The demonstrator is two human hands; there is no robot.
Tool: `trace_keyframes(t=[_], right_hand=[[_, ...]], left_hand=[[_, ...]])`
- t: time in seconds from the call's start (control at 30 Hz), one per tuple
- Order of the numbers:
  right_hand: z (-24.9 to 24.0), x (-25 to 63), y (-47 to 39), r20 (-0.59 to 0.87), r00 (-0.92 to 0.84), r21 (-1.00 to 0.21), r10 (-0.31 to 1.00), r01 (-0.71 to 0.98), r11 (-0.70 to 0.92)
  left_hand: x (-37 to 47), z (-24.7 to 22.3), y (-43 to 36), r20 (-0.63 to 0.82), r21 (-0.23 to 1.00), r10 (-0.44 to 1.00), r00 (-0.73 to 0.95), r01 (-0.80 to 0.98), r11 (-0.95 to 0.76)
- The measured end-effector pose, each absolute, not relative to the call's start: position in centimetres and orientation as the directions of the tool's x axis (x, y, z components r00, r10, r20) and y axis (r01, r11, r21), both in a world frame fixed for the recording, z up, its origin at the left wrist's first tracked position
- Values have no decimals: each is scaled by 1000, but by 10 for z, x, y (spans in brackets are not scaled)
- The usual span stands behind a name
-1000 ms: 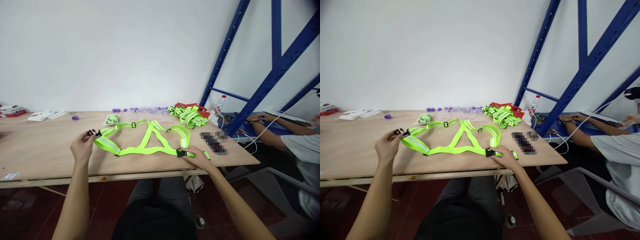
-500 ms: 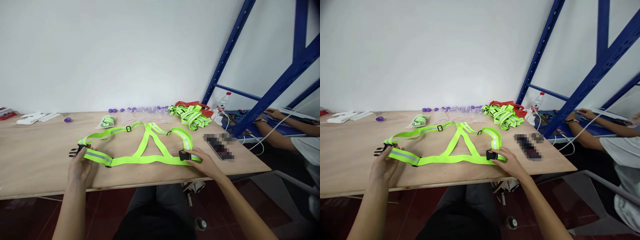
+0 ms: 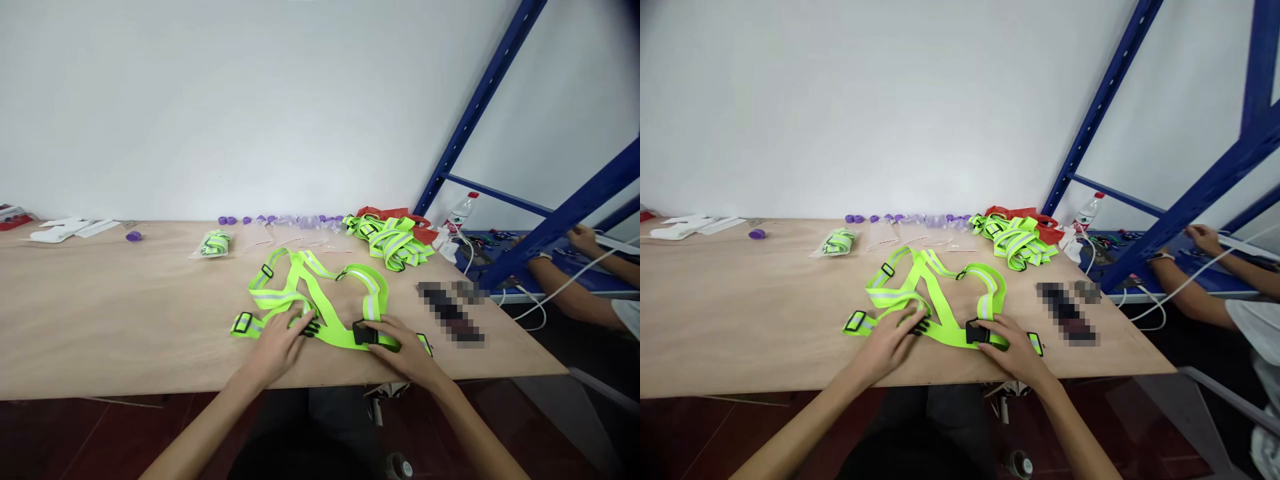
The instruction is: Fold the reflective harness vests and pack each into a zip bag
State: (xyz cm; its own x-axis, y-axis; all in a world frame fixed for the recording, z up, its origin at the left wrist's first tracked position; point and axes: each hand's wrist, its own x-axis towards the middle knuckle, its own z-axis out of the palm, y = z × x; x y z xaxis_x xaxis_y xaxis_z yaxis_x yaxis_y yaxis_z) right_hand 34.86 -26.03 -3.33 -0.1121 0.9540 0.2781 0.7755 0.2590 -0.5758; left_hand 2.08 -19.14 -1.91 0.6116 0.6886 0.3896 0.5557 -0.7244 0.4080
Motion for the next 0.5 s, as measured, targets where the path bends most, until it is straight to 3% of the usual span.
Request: trace_keyframes(t=[0.2, 0.5], right_hand=[[-39, 355, -260, 272, -174, -514, 947, 805, 295], [-34, 355, -262, 253, -156, -509, 955, 818, 268]], left_hand=[[24, -27, -201, 296, 327, 611, 734, 523, -787], [13, -32, -199, 396, 341, 733, 554, 652, -677]])
